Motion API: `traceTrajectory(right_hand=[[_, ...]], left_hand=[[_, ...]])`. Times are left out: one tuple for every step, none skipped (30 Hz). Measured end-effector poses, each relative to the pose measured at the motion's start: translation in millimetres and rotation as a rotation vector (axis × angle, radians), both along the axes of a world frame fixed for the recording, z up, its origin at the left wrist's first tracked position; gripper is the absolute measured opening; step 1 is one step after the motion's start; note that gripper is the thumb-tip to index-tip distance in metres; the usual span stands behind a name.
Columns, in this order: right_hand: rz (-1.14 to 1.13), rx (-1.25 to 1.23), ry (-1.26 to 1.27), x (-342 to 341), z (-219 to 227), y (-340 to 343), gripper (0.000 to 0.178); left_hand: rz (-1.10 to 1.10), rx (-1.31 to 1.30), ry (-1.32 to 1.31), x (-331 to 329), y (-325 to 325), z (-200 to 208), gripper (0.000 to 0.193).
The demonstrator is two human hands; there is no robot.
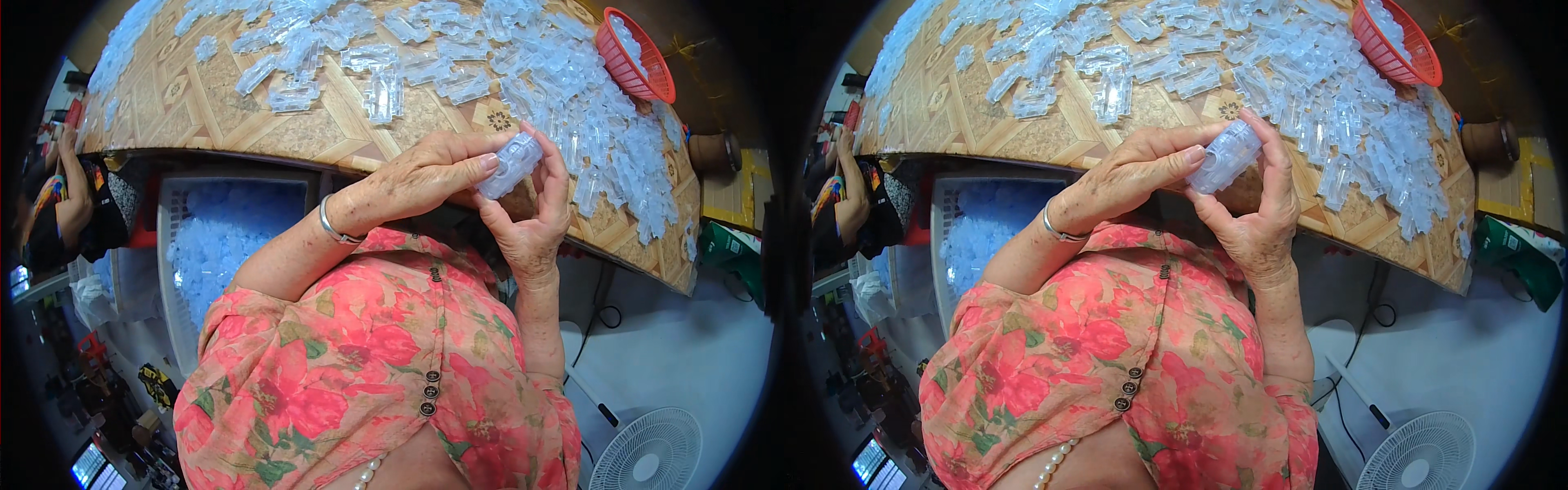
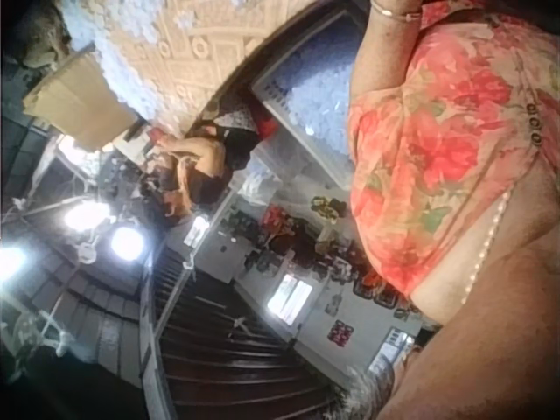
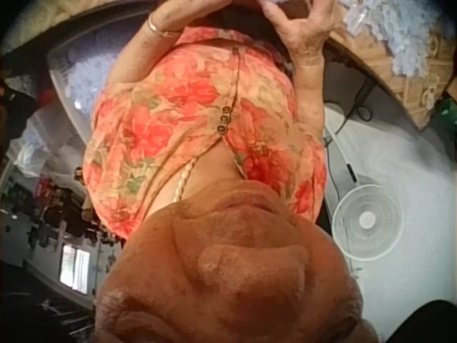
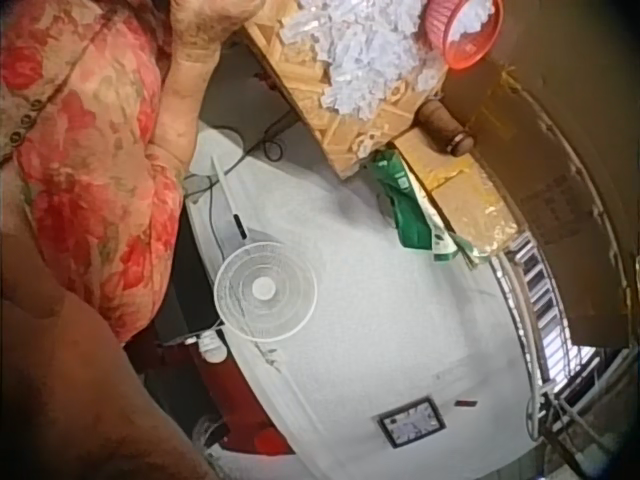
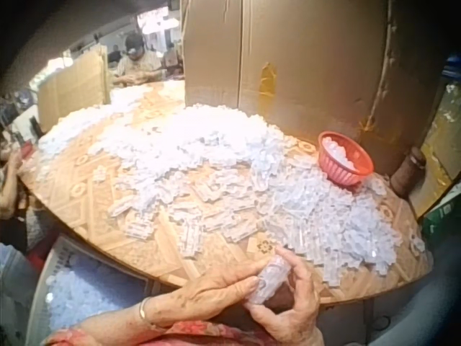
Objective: The person sits at a wooden table and repeatedly picks up small, clear plastic components. They manipulate the parts with both hands, snapping them together to form small assemblies, and then place the finished units into a red basket on the right side of the table.
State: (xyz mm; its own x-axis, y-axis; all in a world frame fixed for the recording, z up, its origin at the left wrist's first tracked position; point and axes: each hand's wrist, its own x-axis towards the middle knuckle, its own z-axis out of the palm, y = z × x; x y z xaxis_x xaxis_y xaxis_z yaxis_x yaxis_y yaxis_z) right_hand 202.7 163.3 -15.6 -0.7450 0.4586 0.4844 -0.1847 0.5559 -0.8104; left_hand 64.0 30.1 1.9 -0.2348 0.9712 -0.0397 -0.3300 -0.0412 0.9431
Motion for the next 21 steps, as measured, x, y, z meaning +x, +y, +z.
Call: traceTrajectory(right_hand=[[-0.003,0.014,-0.001,0.3,0.0,0.0,0.086],[-0.007,0.028,-0.003,0.6,0.0,0.0,0.086],[-0.005,0.027,-0.005,0.8,0.0,0.0,0.086],[-0.005,0.027,-0.007,0.8,0.2,0.1,0.086],[-0.004,0.026,-0.008,0.9,0.4,0.1,0.086],[-0.006,0.017,-0.006,0.9,0.5,0.0,0.086],[-0.007,0.006,-0.002,0.9,0.4,-0.5,0.086],[-0.007,-0.004,0.001,1.1,0.3,-0.7,0.086],[-0.002,0.003,0.003,1.4,-0.1,-0.2,0.086],[0.002,0.011,0.006,1.9,-0.5,0.7,0.086],[0.006,0.018,0.008,2.1,-1.0,1.2,0.086],[0.003,0.016,0.019,1.6,-2.0,1.3,0.086],[-0.001,0.012,0.028,1.0,-3.8,1.3,0.086],[-0.005,0.009,0.038,0.8,-5.1,1.2,0.086],[-0.015,0.012,0.041,0.8,-5.8,0.6,0.086],[-0.023,0.016,0.044,0.6,-6.2,0.1,0.087],[-0.030,0.021,0.047,0.3,-6.8,-0.5,0.087],[-0.022,-0.020,0.063,-0.1,-8.4,-1.4,0.088],[-0.016,-0.061,0.080,-0.5,-10.9,-2.8,0.088],[-0.009,-0.101,0.098,-1.0,-12.8,-4.3,0.089],[-0.010,-0.130,0.101,-1.6,-13.8,-6.3,0.090]], left_hand=[[0.006,-0.001,-0.026,0.5,0.0,0.1,0.052],[0.013,-0.003,-0.052,1.2,-0.2,0.1,0.052],[0.019,-0.004,-0.078,1.9,-0.3,0.3,0.052],[0.023,-0.006,-0.072,2.5,-0.1,1.2,0.051],[0.026,-0.008,-0.067,3.0,0.2,2.5,0.051],[0.030,-0.010,-0.061,3.2,0.5,3.4,0.051],[0.031,-0.004,-0.024,3.1,0.8,3.7,0.051],[0.033,0.002,0.014,2.6,1.3,3.8,0.051],[0.034,0.007,0.051,2.0,1.7,3.8,0.051],[0.020,0.010,0.073,1.1,1.6,3.7,0.050],[0.007,0.013,0.095,-0.1,1.0,3.7,0.050],[-0.007,0.016,0.117,-1.0,0.8,3.7,0.050],[0.003,0.042,0.188,-1.2,1.6,2.9,0.051],[0.013,0.069,0.260,-1.1,2.8,1.6,0.053],[0.024,0.096,0.331,-0.7,3.5,0.3,0.055],[0.034,0.110,0.431,-0.3,3.8,-0.7,0.057],[0.044,0.125,0.531,0.1,3.8,-1.8,0.060],[0.055,0.139,0.631,0.6,3.9,-2.7,0.064],[0.060,0.137,0.683,1.7,3.8,-3.5,0.067],[0.064,0.136,0.735,3.3,3.5,-4.0,0.070],[0.069,0.134,0.787,4.5,3.6,-4.4,0.074]])
